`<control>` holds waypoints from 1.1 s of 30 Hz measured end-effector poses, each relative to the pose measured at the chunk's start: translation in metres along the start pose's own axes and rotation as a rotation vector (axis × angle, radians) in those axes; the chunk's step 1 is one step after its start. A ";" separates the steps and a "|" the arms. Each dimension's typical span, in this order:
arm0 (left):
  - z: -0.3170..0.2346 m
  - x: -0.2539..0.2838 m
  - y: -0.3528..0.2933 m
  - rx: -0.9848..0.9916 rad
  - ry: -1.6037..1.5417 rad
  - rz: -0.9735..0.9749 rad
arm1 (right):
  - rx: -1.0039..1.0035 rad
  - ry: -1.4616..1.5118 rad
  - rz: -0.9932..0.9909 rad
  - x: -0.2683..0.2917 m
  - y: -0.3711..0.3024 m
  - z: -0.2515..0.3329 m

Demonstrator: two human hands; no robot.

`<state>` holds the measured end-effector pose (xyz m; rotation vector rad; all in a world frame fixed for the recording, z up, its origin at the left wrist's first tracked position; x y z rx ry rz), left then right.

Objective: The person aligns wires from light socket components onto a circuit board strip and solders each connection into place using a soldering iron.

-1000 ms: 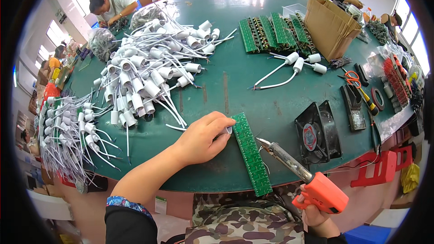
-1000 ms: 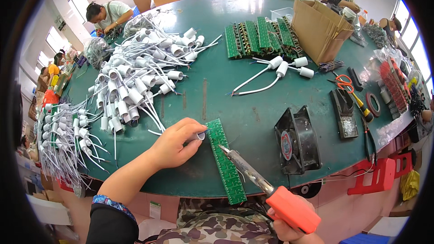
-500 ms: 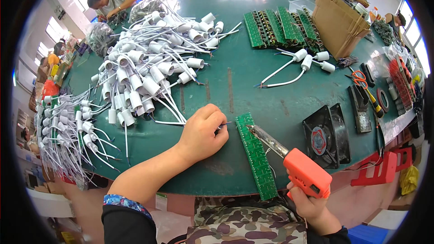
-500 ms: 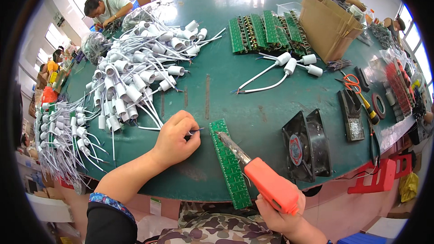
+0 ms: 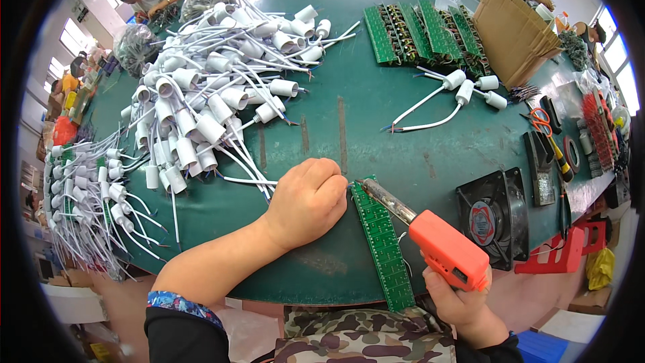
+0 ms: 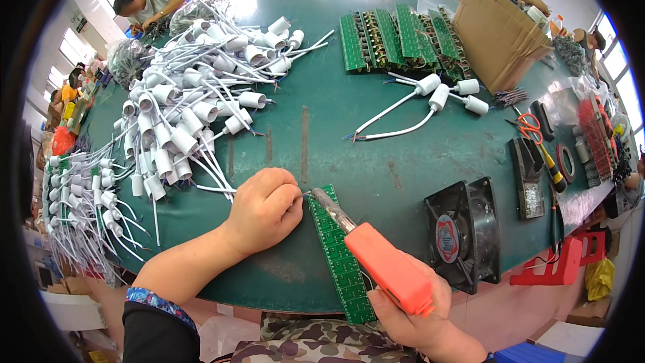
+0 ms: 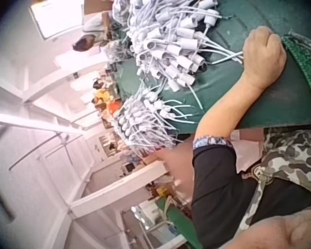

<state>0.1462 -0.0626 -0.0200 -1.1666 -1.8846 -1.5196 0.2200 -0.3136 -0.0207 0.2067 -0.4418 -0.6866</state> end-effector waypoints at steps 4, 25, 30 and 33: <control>0.001 -0.001 0.000 -0.003 0.012 0.008 | 0.033 -0.062 0.055 0.001 0.009 0.006; 0.003 -0.003 -0.002 -0.007 -0.013 0.058 | 0.054 -0.114 0.096 0.000 0.019 0.012; 0.003 -0.003 -0.002 -0.007 -0.007 0.068 | 0.052 -0.134 0.111 0.000 0.021 0.016; 0.004 -0.003 -0.002 -0.005 -0.004 0.083 | 0.053 -0.173 0.139 0.000 0.022 0.017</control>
Point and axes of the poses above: each hand's wrist, its own y-axis towards the middle knuckle, its own x-axis out of the back of the hand, z = x × y, the point moved 6 cm from there along y, towards the middle knuckle, and after that the axes turned 5 degrees about z, right-handed, at the moved point
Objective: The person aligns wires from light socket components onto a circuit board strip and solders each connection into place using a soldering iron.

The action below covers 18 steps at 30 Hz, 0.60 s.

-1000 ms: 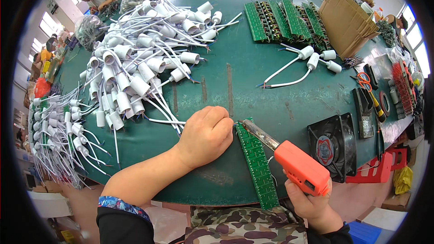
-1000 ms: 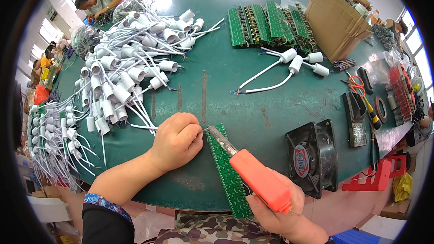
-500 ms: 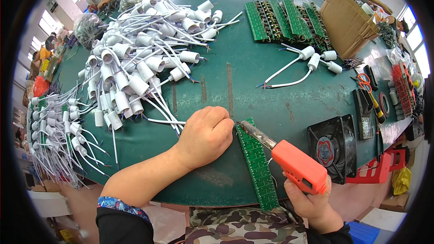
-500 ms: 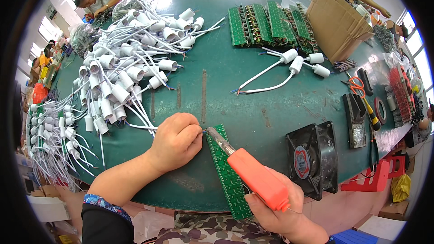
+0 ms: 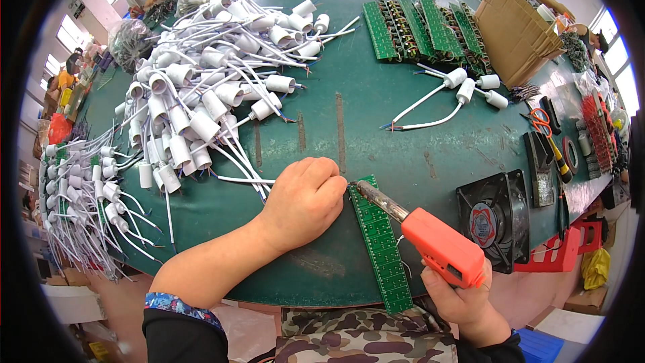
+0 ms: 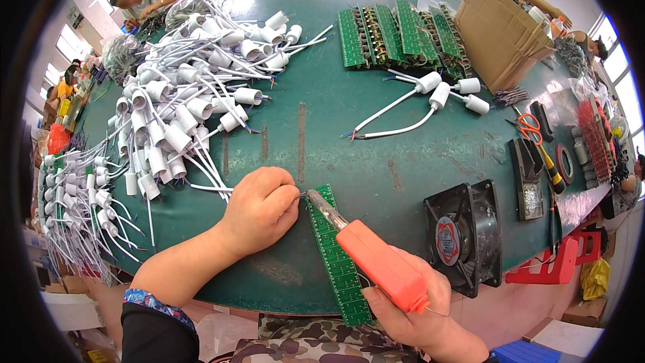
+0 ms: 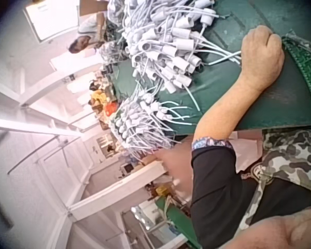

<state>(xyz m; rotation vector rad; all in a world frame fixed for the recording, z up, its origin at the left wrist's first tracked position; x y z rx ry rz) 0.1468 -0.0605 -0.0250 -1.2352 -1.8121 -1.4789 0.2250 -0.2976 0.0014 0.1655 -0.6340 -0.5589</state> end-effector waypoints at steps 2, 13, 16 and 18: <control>0.000 0.000 0.000 -0.001 -0.001 0.005 | -0.019 0.044 -0.008 0.000 -0.002 -0.003; 0.000 0.000 -0.001 -0.001 -0.015 0.024 | -0.087 0.084 -0.055 0.005 -0.018 -0.010; 0.001 -0.001 -0.002 0.001 -0.011 0.028 | -0.128 0.097 -0.071 0.005 -0.017 -0.008; 0.000 -0.001 -0.001 0.000 -0.020 0.029 | -0.158 0.121 -0.069 0.003 -0.016 -0.009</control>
Point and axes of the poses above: each hand's wrist, its own y-axis towards the middle knuckle, its own x-axis out of the back of the hand, z = x × y, the point moved 6 cm from there along y, towards the middle knuckle, and after that the axes turned 5 degrees about z, right-handed, at the moved point
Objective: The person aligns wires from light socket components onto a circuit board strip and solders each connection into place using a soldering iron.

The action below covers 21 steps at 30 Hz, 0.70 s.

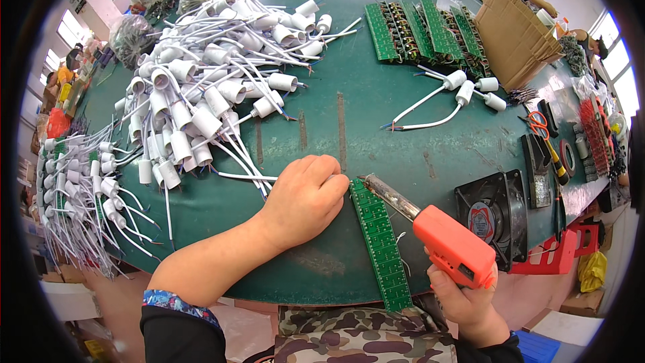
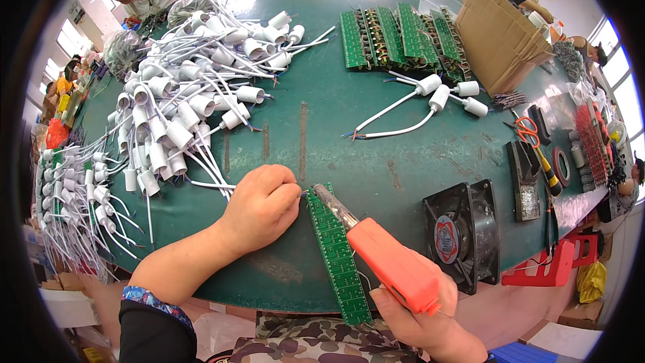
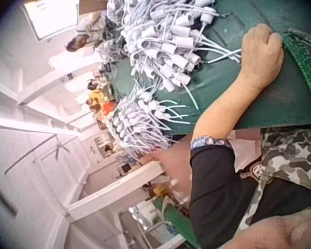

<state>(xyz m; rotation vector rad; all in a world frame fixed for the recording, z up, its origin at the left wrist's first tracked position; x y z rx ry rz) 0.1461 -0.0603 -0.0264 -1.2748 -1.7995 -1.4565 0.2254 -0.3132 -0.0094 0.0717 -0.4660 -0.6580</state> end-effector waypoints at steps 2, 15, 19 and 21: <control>-0.001 0.001 0.000 -0.002 -0.007 0.002 | 0.156 -0.064 -0.025 -0.001 0.004 0.007; 0.000 0.000 -0.001 0.000 -0.003 -0.001 | 0.179 -0.124 0.053 -0.004 0.018 0.015; 0.000 0.000 -0.001 0.004 0.001 0.010 | 0.161 -0.153 0.069 -0.004 0.018 0.018; 0.000 0.000 -0.001 0.005 0.002 0.009 | 0.164 -0.158 0.070 -0.004 0.017 0.016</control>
Point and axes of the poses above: each hand's wrist, its own y-axis towards the middle knuckle, its own x-axis out of the back of the hand, z = x × y, the point moved 6 cm from there along y, towards the middle knuckle, and after that the axes turned 5 degrees about z, right-handed, at the moved point
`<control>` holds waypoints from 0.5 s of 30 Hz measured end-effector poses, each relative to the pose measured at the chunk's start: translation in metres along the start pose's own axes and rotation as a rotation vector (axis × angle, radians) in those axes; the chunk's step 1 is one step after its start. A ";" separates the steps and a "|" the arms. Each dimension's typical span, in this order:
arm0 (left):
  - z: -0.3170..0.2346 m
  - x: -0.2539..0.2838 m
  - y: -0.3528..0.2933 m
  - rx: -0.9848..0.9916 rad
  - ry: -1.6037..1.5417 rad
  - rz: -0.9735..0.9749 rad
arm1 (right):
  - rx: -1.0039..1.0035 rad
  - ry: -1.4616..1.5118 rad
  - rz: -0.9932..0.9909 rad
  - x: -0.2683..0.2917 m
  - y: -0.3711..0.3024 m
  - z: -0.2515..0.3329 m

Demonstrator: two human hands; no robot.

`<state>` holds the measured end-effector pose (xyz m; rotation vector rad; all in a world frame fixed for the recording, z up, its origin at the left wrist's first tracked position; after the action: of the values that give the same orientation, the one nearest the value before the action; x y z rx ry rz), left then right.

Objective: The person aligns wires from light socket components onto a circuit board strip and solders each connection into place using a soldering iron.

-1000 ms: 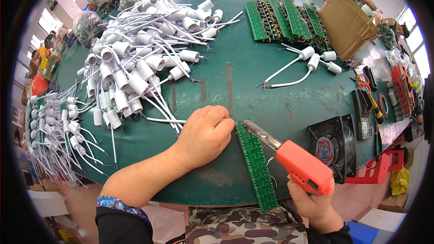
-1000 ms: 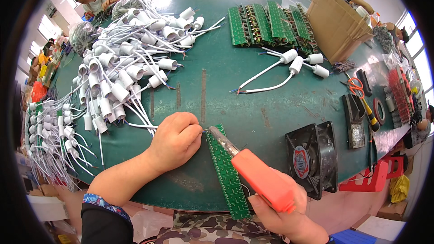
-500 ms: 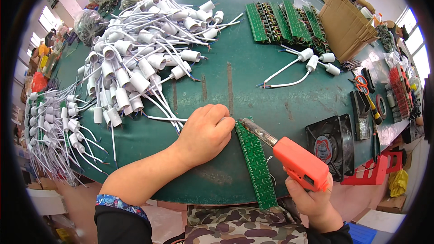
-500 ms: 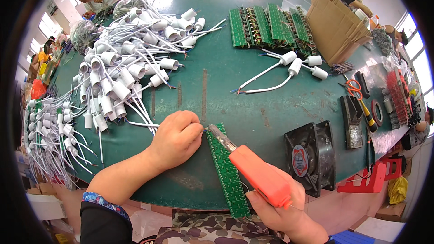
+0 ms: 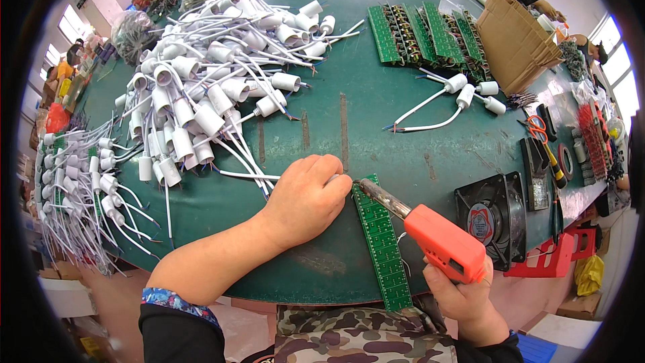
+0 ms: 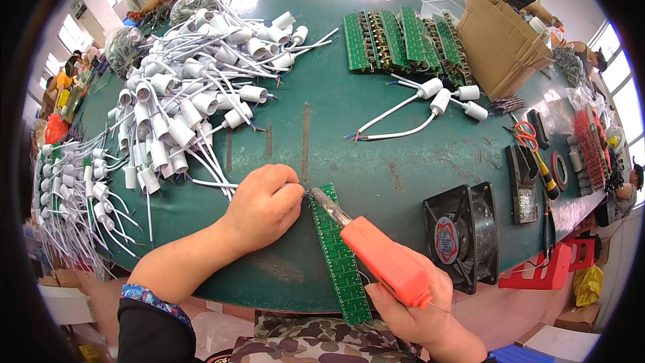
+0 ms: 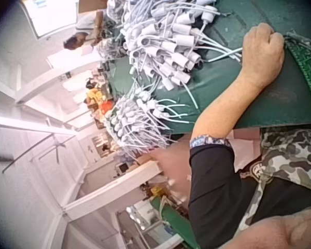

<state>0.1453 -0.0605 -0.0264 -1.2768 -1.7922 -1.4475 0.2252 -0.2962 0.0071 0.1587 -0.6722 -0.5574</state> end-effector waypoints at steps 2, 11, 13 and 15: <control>0.000 0.000 -0.001 0.003 0.004 -0.001 | 0.045 -0.021 -0.018 0.001 -0.005 -0.002; 0.001 0.000 0.000 -0.001 -0.023 -0.016 | -0.144 0.181 -0.062 0.004 -0.023 -0.007; 0.000 0.000 0.000 -0.010 -0.025 -0.024 | -0.122 0.161 -0.071 0.002 -0.023 -0.011; 0.000 0.000 0.000 -0.012 -0.020 -0.025 | -0.098 0.142 -0.079 0.000 -0.020 -0.011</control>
<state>0.1453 -0.0604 -0.0263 -1.2831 -1.8210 -1.4663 0.2228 -0.3135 -0.0077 0.1315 -0.5008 -0.6471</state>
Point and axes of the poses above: each hand's wrist, its own y-axis towards the middle knuckle, its own x-axis out of the back of the hand, z = x × y, the point moved 6 cm from there along y, towards the middle knuckle, and after that the axes turned 5 degrees about z, right-handed, at the moved point
